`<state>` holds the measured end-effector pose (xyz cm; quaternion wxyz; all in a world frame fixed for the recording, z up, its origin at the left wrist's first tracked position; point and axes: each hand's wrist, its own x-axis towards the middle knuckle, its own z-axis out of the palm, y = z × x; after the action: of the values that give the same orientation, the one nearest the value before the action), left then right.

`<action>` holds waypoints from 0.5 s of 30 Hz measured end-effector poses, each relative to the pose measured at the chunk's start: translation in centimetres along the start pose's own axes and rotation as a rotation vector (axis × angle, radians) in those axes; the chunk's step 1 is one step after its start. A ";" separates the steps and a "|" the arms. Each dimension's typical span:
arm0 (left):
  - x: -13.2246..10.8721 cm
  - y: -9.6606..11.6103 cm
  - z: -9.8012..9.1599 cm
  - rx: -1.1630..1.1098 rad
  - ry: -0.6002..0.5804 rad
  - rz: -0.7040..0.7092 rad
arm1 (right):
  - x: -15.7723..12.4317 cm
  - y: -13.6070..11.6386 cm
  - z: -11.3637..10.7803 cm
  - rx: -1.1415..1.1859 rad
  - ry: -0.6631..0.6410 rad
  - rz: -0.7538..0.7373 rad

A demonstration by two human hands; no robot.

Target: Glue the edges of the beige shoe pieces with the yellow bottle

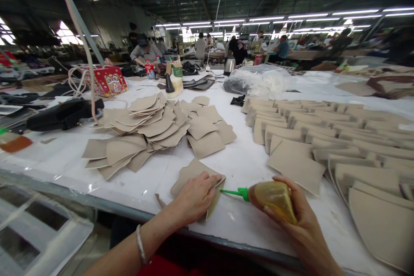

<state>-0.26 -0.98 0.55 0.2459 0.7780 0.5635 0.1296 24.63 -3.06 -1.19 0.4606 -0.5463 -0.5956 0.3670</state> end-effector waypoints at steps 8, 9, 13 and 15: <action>-0.1 0.1 -0.2 0.007 0.003 -0.005 | -0.2 0.7 -0.2 -0.004 -0.031 0.014; -0.1 0.1 -0.2 0.006 0.002 -0.008 | -0.2 0.6 -0.2 -0.011 -0.016 0.010; -0.1 0.2 -0.2 0.003 -0.008 -0.010 | -0.6 -0.2 0.2 0.061 -0.050 0.046; -0.1 0.2 -0.2 0.000 -0.008 -0.012 | -0.5 -0.3 0.3 0.076 -0.059 0.047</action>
<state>-0.23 -1.11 0.89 0.2489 0.7751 0.5671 0.1248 24.23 -3.62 -1.05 0.4545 -0.5313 -0.5814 0.4161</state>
